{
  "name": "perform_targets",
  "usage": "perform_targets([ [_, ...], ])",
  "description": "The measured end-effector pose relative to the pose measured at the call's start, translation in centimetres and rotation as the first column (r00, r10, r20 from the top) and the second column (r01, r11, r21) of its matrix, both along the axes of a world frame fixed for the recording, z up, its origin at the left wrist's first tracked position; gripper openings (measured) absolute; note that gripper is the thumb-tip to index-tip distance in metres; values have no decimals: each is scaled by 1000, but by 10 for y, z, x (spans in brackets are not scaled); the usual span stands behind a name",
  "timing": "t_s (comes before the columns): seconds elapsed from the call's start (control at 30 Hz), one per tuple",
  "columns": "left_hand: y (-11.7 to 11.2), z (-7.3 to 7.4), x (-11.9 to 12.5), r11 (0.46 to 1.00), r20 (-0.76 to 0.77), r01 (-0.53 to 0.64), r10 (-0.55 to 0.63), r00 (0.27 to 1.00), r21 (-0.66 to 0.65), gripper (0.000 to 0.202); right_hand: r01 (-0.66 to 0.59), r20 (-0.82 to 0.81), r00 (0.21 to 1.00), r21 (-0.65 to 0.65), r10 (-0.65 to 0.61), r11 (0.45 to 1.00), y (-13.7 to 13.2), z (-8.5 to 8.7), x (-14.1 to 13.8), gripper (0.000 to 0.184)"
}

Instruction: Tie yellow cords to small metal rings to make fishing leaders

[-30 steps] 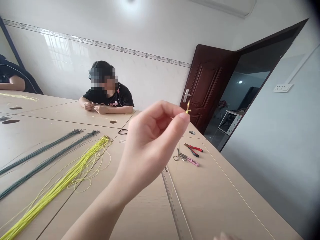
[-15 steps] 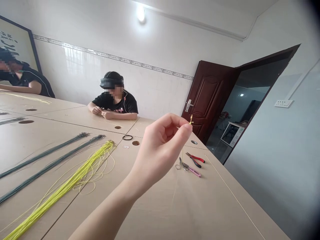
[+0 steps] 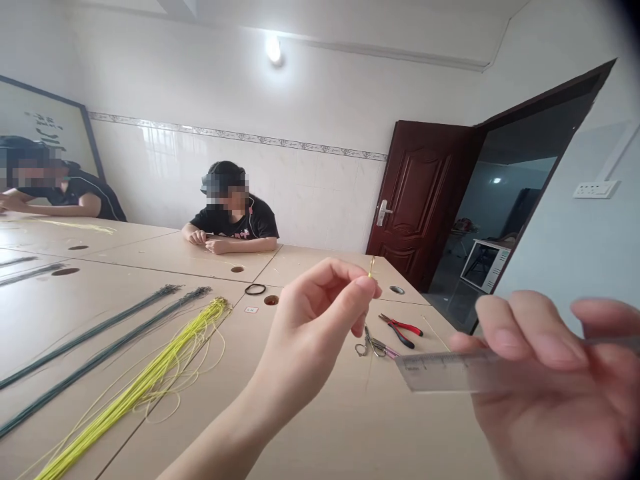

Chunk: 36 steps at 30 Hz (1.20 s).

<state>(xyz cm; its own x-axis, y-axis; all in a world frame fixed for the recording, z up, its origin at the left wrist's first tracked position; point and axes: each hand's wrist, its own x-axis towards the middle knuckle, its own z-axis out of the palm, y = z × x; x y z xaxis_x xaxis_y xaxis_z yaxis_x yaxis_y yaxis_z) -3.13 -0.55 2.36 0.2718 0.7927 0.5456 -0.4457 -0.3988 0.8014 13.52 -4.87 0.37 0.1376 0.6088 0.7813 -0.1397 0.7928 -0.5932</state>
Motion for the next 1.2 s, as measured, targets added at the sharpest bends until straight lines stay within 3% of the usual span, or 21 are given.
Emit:
perform_targets([
  [0.07, 0, -3, 6, 1000, 29, 11, -11, 1000, -16, 16, -38, -149, 987, 106, 54, 994, 5, -6, -3, 27],
  [0.13, -2, -7, 14, 999, 45, 21, -20, 999, -32, 16, -38, -193, 979, 136, 65, 990, 8, -8, -1, 29],
  [0.27, -7, -13, 27, 995, 80, 84, -80, 994, -51, 17, -104, -23, 994, 58, 106, 993, 7, 2, 15, 27],
  [0.37, -7, -15, 32, 993, 92, 94, -88, 992, -70, 15, -161, 112, 982, 72, 152, 984, 7, 11, 27, 28],
  [0.47, -3, -16, 32, 994, 81, 79, -73, 994, -71, 14, -109, 194, 977, 108, 87, 988, 9, 15, 30, 17],
  [0.57, -2, -17, 31, 996, 52, 75, -72, 996, -57, 15, -92, 216, 973, 31, 83, 995, 10, 16, 31, 18],
  [0.7, -5, -18, 28, 992, 37, 123, -122, 992, -28, 15, -218, 282, 930, -100, 238, 971, 7, 16, 33, 17],
  [0.9, -7, -17, 27, 993, 12, 114, -114, 993, -17, 14, -158, 223, 961, -57, 167, 986, 5, 19, 28, 7],
  [1.2, -7, -17, 27, 987, 11, 156, -157, 988, 39, 12, -321, 135, 927, -203, 351, 925, 3, 31, 26, 8],
])
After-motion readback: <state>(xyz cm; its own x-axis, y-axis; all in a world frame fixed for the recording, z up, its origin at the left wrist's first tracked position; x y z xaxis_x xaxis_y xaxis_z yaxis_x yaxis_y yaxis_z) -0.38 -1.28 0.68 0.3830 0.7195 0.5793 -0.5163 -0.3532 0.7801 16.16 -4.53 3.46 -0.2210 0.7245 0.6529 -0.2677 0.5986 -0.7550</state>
